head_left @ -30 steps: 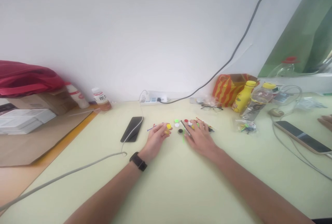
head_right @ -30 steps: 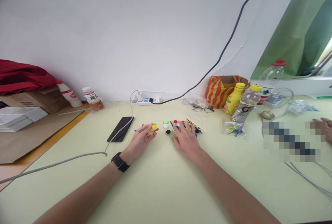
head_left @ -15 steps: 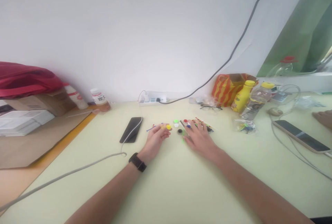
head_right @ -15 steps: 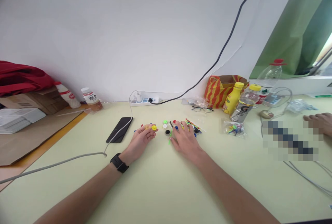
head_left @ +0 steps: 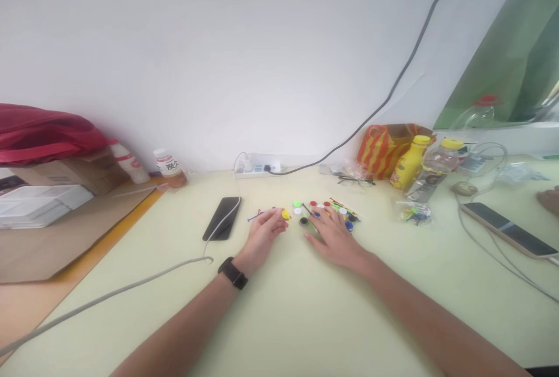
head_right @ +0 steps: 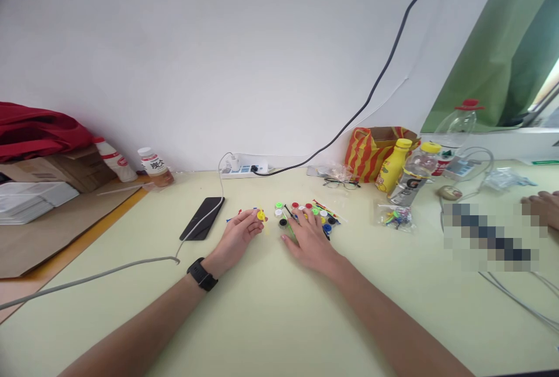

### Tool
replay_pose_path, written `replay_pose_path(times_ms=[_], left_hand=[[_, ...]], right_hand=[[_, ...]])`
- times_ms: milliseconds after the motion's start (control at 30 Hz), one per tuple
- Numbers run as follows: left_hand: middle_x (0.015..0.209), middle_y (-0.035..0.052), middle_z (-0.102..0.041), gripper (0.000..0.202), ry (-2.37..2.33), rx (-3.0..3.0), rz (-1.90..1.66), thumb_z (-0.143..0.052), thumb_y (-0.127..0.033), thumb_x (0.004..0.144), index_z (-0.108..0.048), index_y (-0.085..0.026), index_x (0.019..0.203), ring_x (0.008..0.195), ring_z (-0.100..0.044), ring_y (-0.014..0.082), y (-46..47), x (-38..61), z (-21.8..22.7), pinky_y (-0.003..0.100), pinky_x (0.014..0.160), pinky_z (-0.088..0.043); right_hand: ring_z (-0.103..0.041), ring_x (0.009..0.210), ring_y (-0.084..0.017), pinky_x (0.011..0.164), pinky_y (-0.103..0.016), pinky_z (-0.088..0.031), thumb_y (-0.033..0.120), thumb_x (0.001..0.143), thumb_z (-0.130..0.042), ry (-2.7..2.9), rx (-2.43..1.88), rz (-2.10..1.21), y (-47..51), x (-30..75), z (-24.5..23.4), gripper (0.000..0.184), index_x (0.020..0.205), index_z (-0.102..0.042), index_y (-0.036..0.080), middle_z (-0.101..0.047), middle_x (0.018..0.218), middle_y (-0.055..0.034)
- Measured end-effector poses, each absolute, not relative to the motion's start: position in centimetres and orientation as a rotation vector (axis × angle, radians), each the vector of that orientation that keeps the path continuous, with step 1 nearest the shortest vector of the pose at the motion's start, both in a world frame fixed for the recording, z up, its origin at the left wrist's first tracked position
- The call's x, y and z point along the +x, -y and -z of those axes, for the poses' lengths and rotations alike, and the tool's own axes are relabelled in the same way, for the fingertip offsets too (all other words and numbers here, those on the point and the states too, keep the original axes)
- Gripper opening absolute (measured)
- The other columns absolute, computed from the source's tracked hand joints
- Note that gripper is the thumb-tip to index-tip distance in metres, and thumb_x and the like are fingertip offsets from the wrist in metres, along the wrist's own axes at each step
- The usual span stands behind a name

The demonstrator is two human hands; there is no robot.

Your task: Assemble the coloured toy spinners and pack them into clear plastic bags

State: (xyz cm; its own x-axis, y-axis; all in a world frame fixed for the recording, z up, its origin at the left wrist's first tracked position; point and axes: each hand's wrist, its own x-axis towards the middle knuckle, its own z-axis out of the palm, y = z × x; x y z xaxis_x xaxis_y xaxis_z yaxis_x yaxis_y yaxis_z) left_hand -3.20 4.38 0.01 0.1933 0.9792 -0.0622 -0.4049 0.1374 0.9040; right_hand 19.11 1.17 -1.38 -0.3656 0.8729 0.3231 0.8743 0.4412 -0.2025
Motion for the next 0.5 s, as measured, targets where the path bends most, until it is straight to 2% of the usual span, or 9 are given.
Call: replay_pose_path(times_ms=[333, 500], left_hand=[[0.088, 0.0072, -0.073, 0.03, -0.817, 0.891, -1.184, -0.083, -0.038, 0.08, -0.075, -0.014, 0.097, 0.077, -0.065, 0.013, -4.53, -3.24, 0.29, 0.025, 0.077, -0.05], [0.091, 0.0082, -0.074, 0.03, -0.829, 0.891, -1.178, -0.083, -0.038, 0.08, -0.076, -0.014, 0.096, 0.077, -0.065, 0.0136, -4.45, -3.27, 0.14, 0.026, 0.078, -0.051]], right_hand=[[-0.034, 0.139, -0.037, 0.109, -0.056, -0.036, 0.044, 0.101, -0.044, 2.298, -1.519, -0.048, -1.09, 18.97, 1.0, 0.039, 0.13, -0.062, 0.026, -0.047, 0.15, -0.0106], [-0.034, 0.139, -0.037, 0.11, -0.056, -0.035, 0.043, 0.101, -0.045, 2.264, -1.505, 0.055, -1.16, 18.91, 1.07, 0.042, 0.137, -0.058, 0.025, -0.048, 0.151, -0.013]])
